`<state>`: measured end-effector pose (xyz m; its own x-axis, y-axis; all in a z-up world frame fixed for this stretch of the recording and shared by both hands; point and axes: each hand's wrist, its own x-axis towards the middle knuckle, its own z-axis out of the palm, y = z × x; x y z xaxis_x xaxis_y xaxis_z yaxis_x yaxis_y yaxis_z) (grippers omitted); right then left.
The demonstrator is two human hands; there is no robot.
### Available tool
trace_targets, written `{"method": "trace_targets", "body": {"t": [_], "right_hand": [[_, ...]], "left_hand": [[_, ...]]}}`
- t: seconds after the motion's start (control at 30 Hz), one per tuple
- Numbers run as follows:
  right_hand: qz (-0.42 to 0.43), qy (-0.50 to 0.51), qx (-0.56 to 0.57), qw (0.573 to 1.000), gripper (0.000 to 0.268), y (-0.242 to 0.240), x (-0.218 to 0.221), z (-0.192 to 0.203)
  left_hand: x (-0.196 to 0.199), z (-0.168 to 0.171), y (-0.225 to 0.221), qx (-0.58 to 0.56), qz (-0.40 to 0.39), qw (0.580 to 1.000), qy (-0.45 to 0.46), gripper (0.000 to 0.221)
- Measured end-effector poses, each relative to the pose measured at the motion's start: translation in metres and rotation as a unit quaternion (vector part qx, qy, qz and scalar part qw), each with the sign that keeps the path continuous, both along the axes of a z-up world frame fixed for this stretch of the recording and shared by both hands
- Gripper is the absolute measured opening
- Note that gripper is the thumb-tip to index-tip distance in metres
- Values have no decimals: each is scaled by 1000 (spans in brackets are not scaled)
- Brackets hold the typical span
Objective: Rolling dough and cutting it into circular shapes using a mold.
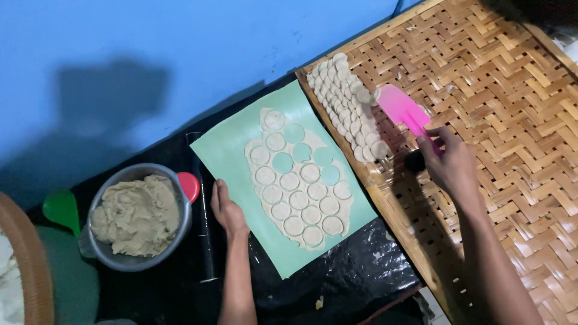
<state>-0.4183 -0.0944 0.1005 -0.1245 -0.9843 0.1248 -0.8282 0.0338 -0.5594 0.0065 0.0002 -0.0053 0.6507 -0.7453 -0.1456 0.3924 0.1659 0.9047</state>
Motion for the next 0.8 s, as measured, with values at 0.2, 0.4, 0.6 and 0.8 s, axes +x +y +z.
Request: {"method": "trace_targets", "body": {"t": [0.2,0.4,0.6,0.8], "right_hand": [[32,36,25,999,41,-32,-14,-24],[22,57,80,995,42,-35,-12,-20],[34,55,51,997,40,-23,-5,-8],[28,107,16,994,35,-12,8,8]], "left_hand": [[-4,13,1,24,-2,1000,-13,47],[-5,14,0,20,-16,999,-19,47],[-1,3,-1,28,-9,999,-19,46],[-2,13,0,28,-15,999,1,47]]}}
